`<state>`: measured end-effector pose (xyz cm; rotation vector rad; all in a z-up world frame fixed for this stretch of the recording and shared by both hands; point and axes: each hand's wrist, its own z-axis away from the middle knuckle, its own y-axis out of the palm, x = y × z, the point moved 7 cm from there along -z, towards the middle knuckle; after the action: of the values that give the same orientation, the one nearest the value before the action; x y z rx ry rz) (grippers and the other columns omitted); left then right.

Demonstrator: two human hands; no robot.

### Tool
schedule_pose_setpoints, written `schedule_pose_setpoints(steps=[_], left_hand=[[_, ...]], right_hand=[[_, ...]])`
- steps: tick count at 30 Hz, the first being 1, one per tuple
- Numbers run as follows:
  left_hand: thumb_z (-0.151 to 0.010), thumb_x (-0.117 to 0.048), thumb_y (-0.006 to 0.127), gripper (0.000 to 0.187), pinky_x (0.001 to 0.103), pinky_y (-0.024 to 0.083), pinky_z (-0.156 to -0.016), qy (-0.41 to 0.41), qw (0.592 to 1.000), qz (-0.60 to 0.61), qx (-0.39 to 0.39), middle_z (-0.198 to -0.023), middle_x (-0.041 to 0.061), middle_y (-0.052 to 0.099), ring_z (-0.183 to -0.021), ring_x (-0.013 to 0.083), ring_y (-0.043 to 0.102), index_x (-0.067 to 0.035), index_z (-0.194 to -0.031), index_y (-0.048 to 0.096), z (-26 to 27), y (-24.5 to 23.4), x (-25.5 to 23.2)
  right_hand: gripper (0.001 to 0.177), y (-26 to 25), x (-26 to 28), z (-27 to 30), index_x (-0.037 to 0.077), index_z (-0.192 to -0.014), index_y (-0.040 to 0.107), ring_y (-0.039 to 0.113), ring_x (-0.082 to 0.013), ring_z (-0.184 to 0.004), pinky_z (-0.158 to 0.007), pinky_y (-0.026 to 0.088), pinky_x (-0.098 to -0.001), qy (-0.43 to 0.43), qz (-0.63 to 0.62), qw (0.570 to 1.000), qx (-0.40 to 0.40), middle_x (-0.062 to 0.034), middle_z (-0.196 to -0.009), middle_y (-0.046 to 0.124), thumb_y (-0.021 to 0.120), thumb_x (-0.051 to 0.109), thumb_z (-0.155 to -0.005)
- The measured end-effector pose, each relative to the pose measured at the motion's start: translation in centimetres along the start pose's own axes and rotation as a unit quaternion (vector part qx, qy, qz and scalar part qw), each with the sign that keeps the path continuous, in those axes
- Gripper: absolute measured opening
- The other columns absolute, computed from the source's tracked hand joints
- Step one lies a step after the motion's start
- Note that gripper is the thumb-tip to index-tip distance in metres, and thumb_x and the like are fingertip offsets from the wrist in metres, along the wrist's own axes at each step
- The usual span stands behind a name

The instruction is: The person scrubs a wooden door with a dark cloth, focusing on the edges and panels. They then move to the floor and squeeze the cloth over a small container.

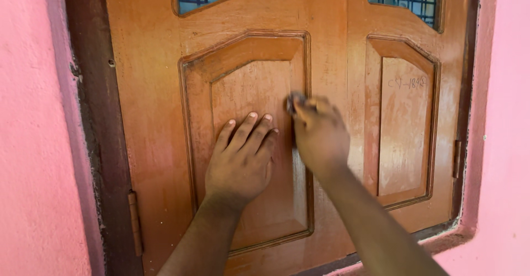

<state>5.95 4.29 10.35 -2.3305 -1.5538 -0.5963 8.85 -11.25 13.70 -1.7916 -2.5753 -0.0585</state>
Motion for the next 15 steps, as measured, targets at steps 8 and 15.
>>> schedule_pose_setpoints(steps=[8,15], left_hand=[[-0.087,-0.022,0.065,0.038,0.051,0.039,-0.115,-0.008,1.0,-0.001,0.003,-0.142,0.005,0.061,-0.136,0.0249,0.052,-0.011,-0.123,0.071,-0.2,0.1,-0.1],[-0.085,-0.024,0.065,0.041,0.052,0.038,-0.114,-0.004,1.0,0.004,0.015,-0.142,0.006,0.06,-0.135,0.0268,0.051,-0.011,-0.124,0.069,-0.1,0.2,0.0]], right_hand=[[0.028,-0.7,0.1,-0.4,0.019,-0.116,0.079,0.066,-0.0259,-0.093,-0.069,0.058,-0.0405,-0.024,0.047,0.999,0.012,-0.0015,-0.109,0.067,0.069,0.014,-0.09],[0.033,-0.4,0.0,2.6,0.019,-0.12,0.076,0.063,-0.0256,-0.099,-0.074,0.059,-0.041,0.004,0.017,0.999,0.033,-0.0035,-0.114,0.063,0.068,0.013,-0.088]])
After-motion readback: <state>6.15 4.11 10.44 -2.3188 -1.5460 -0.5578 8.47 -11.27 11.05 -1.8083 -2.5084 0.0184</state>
